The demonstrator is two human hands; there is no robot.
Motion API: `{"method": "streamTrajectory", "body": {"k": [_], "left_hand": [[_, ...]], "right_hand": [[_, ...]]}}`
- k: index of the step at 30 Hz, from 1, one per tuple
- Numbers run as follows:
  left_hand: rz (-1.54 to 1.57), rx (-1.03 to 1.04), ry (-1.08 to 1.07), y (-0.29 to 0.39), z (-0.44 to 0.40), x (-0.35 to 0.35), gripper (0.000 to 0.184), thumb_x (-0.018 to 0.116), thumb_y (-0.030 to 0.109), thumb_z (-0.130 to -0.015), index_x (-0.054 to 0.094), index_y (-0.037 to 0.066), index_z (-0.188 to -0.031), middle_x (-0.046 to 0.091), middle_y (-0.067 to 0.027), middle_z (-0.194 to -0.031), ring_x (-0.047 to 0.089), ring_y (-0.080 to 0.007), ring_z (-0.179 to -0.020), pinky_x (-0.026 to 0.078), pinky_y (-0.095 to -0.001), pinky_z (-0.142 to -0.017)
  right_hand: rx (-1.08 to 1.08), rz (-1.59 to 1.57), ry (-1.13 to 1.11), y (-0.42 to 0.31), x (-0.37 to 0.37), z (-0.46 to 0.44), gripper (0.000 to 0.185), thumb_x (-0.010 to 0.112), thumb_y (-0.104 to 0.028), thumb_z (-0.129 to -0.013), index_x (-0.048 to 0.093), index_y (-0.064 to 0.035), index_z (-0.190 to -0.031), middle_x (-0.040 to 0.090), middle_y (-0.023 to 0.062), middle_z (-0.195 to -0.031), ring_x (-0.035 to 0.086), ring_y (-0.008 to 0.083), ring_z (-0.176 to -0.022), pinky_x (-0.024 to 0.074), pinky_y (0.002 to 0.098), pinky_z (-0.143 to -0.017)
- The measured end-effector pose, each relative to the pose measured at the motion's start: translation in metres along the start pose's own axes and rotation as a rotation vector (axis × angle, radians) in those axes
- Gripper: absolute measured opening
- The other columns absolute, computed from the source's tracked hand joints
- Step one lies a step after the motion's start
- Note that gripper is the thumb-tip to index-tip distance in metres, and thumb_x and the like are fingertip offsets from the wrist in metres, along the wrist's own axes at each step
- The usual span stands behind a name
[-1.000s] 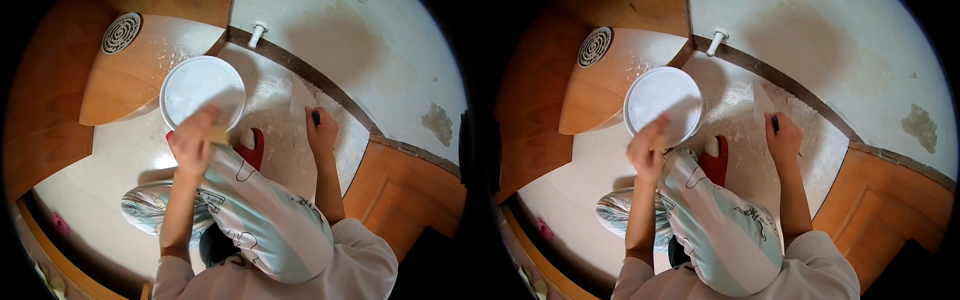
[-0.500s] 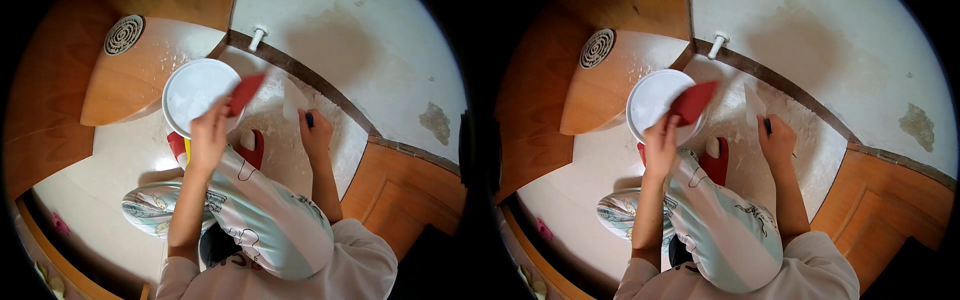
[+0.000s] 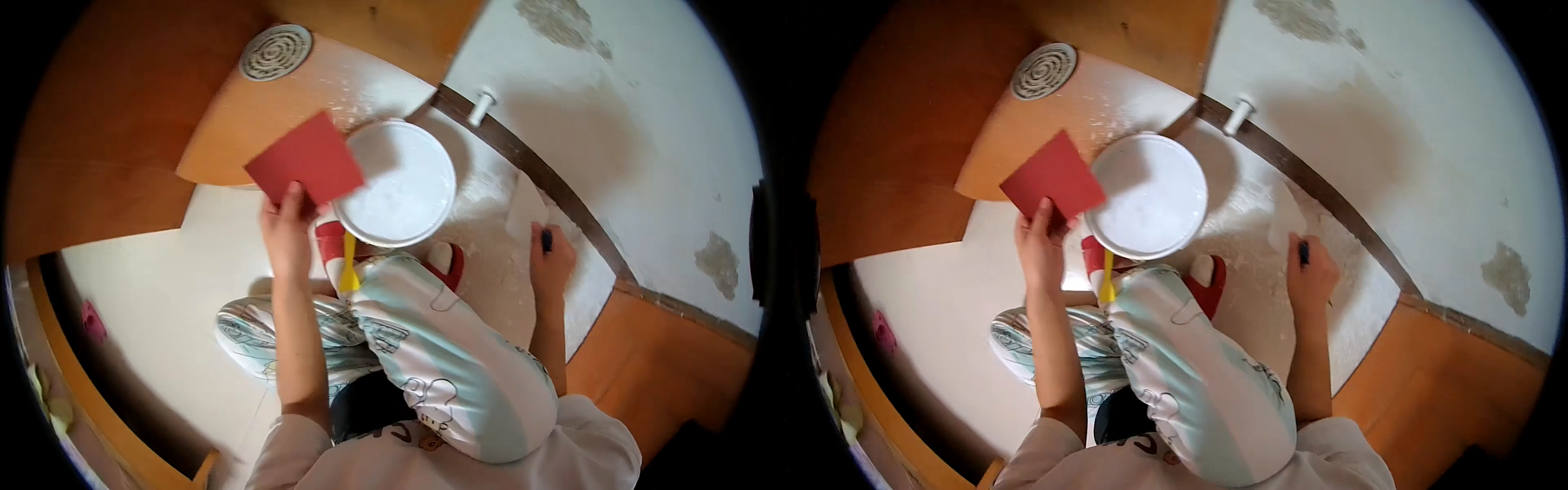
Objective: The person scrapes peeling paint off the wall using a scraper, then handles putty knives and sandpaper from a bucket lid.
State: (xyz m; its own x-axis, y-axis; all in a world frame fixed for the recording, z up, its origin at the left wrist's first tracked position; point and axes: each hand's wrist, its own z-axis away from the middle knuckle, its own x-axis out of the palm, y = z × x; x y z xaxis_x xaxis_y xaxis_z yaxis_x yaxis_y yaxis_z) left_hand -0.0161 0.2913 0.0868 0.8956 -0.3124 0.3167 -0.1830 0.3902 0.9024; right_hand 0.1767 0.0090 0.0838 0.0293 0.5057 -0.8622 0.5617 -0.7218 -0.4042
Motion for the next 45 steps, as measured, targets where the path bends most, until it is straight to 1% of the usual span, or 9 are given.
{"method": "streamTrajectory", "body": {"k": [3, 6, 8, 12, 19, 28, 36, 41, 45], "left_hand": [[-0.056, 0.132, 0.2, 0.005, -0.063, -0.065, 0.021, 0.045, 0.003, -0.085, 0.047, 0.001, -0.106, 0.056, -0.0106, -0.095, 0.057, -0.0206, -0.08, 0.051, -0.0321, -0.069], [-0.12, 0.182, 0.008, -0.004, -0.121, -0.134, 0.039, 0.046, 0.005, -0.083, 0.034, 0.003, -0.119, 0.044, -0.0139, -0.116, 0.055, -0.0265, -0.092, 0.05, -0.0383, -0.079], [-0.334, 0.029, 0.074, 0.009, -0.139, -0.145, 0.041, 0.053, 0.008, -0.083, 0.036, 0.004, -0.12, 0.048, -0.0122, -0.113, 0.055, -0.0239, -0.094, 0.049, -0.0352, -0.078], [-0.421, 0.189, 0.237, 0.008, -0.15, -0.165, 0.058, 0.058, 0.008, -0.081, 0.028, 0.002, -0.13, 0.048, -0.014, -0.112, 0.054, -0.0197, -0.092, 0.049, -0.031, -0.073], [-1.115, 0.657, 0.318, -0.001, -0.1, -0.142, 0.036, 0.057, 0.008, -0.082, 0.047, -0.001, -0.115, 0.048, -0.0152, -0.109, 0.053, -0.0217, -0.094, 0.046, -0.0293, -0.075], [-0.54, 0.083, -0.198, -0.041, 0.001, -0.046, 0.025, 0.058, 0.015, -0.083, 0.054, -0.002, -0.1, 0.061, -0.0113, -0.091, 0.058, -0.016, -0.073, 0.047, -0.0273, -0.061], [-0.572, 0.018, -0.086, -0.055, -0.002, -0.018, 0.035, 0.065, 0.023, -0.075, 0.052, -0.003, -0.094, 0.059, -0.0104, -0.067, 0.058, -0.0175, -0.063, 0.046, -0.0309, -0.056], [-0.317, -0.191, -0.078, -0.066, 0.005, -0.02, 0.027, 0.062, 0.021, -0.077, 0.05, -0.002, -0.087, 0.058, -0.0108, -0.066, 0.057, -0.0175, -0.06, 0.044, -0.0302, -0.055], [-0.389, -0.074, -0.047, -0.072, 0.008, -0.019, 0.028, 0.063, 0.021, -0.077, 0.05, -0.002, -0.086, 0.059, -0.0142, -0.067, 0.056, -0.0199, -0.058, 0.044, -0.0309, -0.055]], "right_hand": [[0.027, -0.072, 0.005, -0.008, -0.004, -0.005, 0.023, 0.062, -0.02, -0.081, 0.053, -0.0029, -0.068, 0.046, 0.0109, -0.053, 0.043, 0.0222, -0.044, 0.0359, 0.0316, -0.045], [0.065, -0.168, 0.057, -0.024, -0.016, -0.013, 0.023, 0.062, -0.019, -0.081, 0.053, -0.0014, -0.069, 0.043, 0.0094, -0.052, 0.038, 0.0177, -0.044, 0.0337, 0.0298, -0.044], [0.087, -0.249, 0.086, -0.034, -0.019, -0.017, 0.022, 0.062, -0.018, -0.081, 0.054, -0.0007, -0.069, 0.041, 0.0082, -0.051, 0.036, 0.0153, -0.044, 0.0324, 0.0286, -0.044], [0.145, -0.303, 0.037, -0.043, -0.023, -0.02, 0.022, 0.063, -0.018, -0.08, 0.055, -0.0005, -0.07, 0.041, 0.007, -0.049, 0.037, 0.0134, -0.044, 0.0317, 0.0271, -0.044], [0.053, -0.393, -0.031, -0.064, -0.022, -0.046, 0.02, 0.063, -0.016, -0.08, 0.057, -0.0001, -0.071, 0.04, -0.0015, -0.05, 0.035, 0.0058, -0.047, 0.0283, 0.0223, -0.044], [-0.251, -0.457, -0.027, -0.104, -0.013, -0.089, 0.012, 0.064, -0.011, -0.079, 0.062, -0.0005, -0.073, 0.05, 0.001, -0.054, 0.042, 0.0069, -0.047, 0.0331, 0.0216, -0.045], [-0.978, -0.02, -0.132, -0.199, 0.049, -0.183, 0.009, 0.063, -0.018, -0.075, 0.066, -0.0103, -0.08, 0.057, 0.005, -0.085, 0.058, 0.024, -0.075, 0.0466, 0.0337, -0.064], [-1.039, 0.36, -0.317, -0.261, 0.143, -0.224, 0.014, 0.058, -0.019, -0.074, 0.065, -0.0072, -0.079, 0.061, 0.0109, -0.085, 0.06, 0.0281, -0.077, 0.0482, 0.0372, -0.068], [-1.016, 0.511, -0.338, -0.294, 0.188, -0.234, 0.014, 0.056, -0.015, -0.073, 0.065, -0.0067, -0.081, 0.063, 0.015, -0.079, 0.062, 0.0296, -0.072, 0.0489, 0.0395, -0.066]]}}
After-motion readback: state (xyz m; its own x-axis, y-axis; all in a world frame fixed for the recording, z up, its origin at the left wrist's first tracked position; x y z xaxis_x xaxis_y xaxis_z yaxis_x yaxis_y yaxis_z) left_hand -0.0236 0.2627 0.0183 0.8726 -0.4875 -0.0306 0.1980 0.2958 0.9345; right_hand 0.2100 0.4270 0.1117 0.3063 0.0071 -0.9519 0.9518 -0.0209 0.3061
